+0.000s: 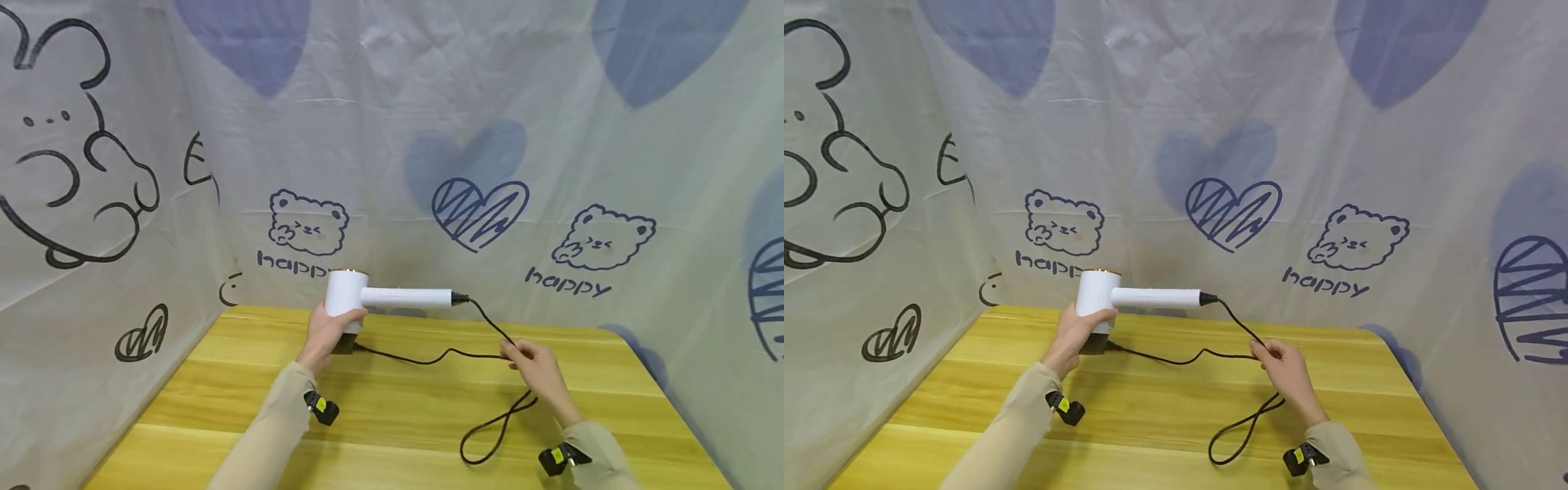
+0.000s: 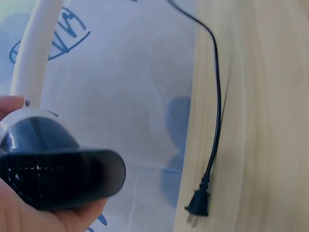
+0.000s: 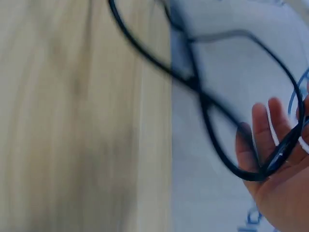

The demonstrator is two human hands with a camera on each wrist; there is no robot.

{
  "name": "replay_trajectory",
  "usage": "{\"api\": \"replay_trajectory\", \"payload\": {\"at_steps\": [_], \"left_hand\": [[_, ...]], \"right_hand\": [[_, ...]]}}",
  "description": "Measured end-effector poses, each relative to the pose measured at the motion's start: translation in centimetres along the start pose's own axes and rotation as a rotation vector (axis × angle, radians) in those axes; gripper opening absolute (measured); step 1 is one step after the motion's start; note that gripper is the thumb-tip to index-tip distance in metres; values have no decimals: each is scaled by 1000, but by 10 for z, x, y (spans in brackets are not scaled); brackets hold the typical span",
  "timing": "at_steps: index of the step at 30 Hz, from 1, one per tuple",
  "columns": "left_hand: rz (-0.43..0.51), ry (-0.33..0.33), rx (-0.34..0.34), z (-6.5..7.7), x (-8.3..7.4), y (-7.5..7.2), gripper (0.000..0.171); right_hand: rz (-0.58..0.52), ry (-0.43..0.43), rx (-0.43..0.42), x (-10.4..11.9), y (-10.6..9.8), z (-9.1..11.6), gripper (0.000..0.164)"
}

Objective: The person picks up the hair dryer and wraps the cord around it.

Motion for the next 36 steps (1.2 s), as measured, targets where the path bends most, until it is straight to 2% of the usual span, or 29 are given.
{"api": "replay_trajectory", "payload": {"at_steps": [5, 10, 13, 18, 22, 26, 28, 31, 36], "left_hand": [[35, -4, -48, 2, 4, -12, 79], [92, -33, -69, 3, 1, -23, 82], [108, -36, -86, 3, -2, -29, 83], [110, -48, -112, 1, -6, -43, 83], [130, -42, -135, -1, -8, -53, 83], [92, -31, -117, 1, -11, -49, 84], [70, -26, -96, 3, -13, -42, 83], [60, -17, -77, 7, -13, -30, 81], [58, -13, -72, 11, -12, -14, 79]], "right_hand": [[335, -90, -61, -7, -31, -10, 45], [556, -107, -73, -14, -58, -15, 45], [617, -124, -66, -21, -77, -11, 41], [664, -132, -29, -40, -103, -1, 23], [668, -83, 34, -58, -114, 2, 22], [696, -83, 100, -71, -114, 4, 25], [715, -123, 120, -73, -107, 4, 20], [734, -193, 127, -66, -88, 2, 19], [672, -296, 154, -39, -42, -3, 45]]}}
Point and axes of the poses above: each hand's wrist, its own z-axis away from the middle knuckle, its own y-axis out of the palm, x = y × z, the point moved 3 cm from there along -z, towards the middle knuckle, and after that the axes turned 3 degrees about -z, right-handed, at the moved point
